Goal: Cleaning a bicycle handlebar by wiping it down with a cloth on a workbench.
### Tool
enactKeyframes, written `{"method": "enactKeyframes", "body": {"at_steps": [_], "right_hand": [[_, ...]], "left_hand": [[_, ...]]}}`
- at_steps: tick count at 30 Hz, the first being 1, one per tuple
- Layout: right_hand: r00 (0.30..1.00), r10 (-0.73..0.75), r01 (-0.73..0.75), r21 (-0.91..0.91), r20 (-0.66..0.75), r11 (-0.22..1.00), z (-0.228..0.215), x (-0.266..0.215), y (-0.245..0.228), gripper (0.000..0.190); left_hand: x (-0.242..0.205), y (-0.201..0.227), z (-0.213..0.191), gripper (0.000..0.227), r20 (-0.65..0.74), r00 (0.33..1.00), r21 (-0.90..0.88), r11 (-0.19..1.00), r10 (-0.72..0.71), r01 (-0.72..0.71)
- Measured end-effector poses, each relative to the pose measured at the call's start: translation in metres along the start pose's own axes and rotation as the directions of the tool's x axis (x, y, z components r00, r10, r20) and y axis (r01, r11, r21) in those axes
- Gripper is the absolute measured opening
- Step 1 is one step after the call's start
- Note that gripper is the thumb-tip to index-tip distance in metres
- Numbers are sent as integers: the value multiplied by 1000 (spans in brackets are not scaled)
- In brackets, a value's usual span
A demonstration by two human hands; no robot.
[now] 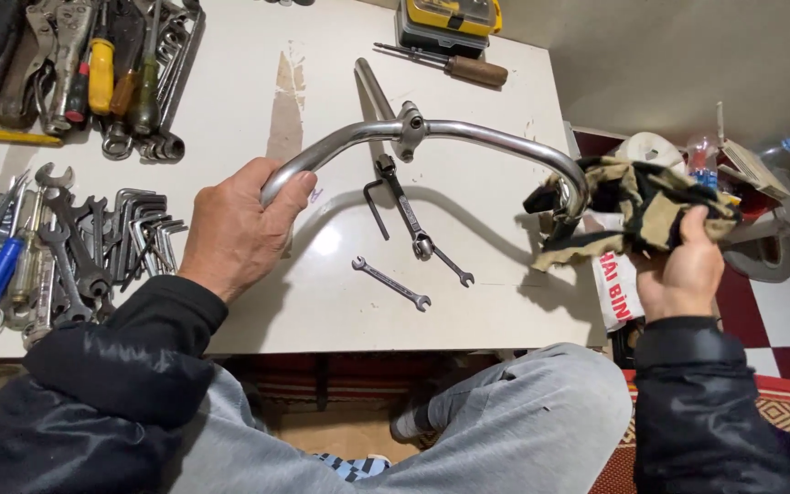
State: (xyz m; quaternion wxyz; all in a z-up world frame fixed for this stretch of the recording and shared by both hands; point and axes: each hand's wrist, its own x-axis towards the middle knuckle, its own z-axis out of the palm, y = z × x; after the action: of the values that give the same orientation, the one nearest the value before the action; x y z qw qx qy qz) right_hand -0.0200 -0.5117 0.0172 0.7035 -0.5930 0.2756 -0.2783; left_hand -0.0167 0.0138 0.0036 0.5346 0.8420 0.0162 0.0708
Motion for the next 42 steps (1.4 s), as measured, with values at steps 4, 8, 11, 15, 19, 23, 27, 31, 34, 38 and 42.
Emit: {"method": "enactKeyframes", "body": {"at_steps": [4,8,11,15,19,23,27,31,34,38,42], "right_hand": [[989,-108,114,-53,104,992,20,-71,-2,44],[802,-113,414,-410,586,813,32,-95,-6,46],[770,-67,501,-537,634,678,41,-84,-1,73],[817,-141,566,-730,559,384,44,-62,26,41],[780,-181,606,-652,599,456,38,-50,20,27],[826,-83,458,-578,558,676,28,-34,14,18],[854,-76,428,-611,515,666,27,-35,19,12],[811,-217,561,-618,543,551,30,-54,31,17],[622,-402,782,-550,672,293,43,-63,28,23],[726,-284,671,-552,627,496,49,-59,20,22],[812,-123,451,-479,571,753,48,-45,17,22]], "left_hand": [[0,0,-1,34,16,1000,8,1000,-11,11],[-1,-3,0,31,2,1000,32,999,18,-19],[-2,-3,-2,29,-7,1000,37,999,21,-21],[-2,-4,1,29,-21,999,10,1000,26,-26],[-2,-2,-1,30,-11,1000,37,999,-11,11],[-2,-2,0,30,-2,1000,40,999,-12,12],[-2,-2,-1,29,-13,1000,52,998,-24,25],[-2,-2,-1,30,-24,1000,56,998,11,-9],[-2,-3,0,27,-23,999,62,998,28,-27],[-3,-2,0,27,-40,999,48,998,33,-31],[-5,-2,0,25,-54,998,16,999,30,-30]]}}
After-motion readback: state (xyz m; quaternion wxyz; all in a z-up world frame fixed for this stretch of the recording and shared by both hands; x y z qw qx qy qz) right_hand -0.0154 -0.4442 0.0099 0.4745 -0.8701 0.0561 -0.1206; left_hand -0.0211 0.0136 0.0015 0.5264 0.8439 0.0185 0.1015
